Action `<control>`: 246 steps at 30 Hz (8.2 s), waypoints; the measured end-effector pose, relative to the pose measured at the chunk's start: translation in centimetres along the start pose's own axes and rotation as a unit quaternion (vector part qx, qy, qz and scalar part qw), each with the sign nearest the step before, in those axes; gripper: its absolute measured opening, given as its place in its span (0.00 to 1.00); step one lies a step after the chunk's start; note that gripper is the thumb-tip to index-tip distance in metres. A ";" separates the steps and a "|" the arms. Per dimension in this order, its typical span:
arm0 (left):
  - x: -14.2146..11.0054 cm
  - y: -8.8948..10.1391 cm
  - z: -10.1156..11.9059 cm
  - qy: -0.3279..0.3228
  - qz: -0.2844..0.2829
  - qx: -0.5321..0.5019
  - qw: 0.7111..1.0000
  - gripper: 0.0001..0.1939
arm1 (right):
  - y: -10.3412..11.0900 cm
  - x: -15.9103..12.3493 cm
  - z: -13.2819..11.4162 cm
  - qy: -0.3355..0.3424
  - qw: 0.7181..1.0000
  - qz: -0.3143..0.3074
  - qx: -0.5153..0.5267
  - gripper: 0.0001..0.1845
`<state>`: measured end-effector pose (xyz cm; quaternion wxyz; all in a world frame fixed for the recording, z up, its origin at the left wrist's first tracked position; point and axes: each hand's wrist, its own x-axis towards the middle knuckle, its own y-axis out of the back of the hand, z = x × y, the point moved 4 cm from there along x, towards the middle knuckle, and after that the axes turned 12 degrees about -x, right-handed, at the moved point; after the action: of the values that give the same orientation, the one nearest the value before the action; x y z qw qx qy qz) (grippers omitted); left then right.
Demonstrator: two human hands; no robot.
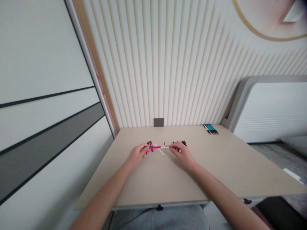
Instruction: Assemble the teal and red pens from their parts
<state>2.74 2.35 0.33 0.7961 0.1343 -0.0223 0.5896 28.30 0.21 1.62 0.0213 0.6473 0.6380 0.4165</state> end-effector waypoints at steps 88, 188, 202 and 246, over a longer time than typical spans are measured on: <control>0.0 0.1 0.1 0.002 0.007 0.015 1.000 0.22 | 0.0 -0.2 -0.1 0.006 0.999 -0.029 -0.031 0.10; -0.3 -1.0 1.6 -0.123 -0.049 0.195 0.972 0.13 | -0.8 -0.9 0.1 -0.008 0.996 -0.081 -0.029 0.11; -0.3 -1.3 0.9 -0.128 -0.048 0.207 0.969 0.13 | -1.5 -1.0 0.4 -0.050 0.988 -0.135 -0.050 0.26; -0.3 -0.9 1.1 -0.175 -0.048 0.232 0.956 0.12 | -0.7 -0.4 -0.6 0.070 0.979 -0.125 -0.144 0.21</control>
<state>3.63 1.56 1.21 0.7541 0.4175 -0.0176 0.5067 27.47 -0.35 1.41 0.1215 0.5217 0.6472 0.5424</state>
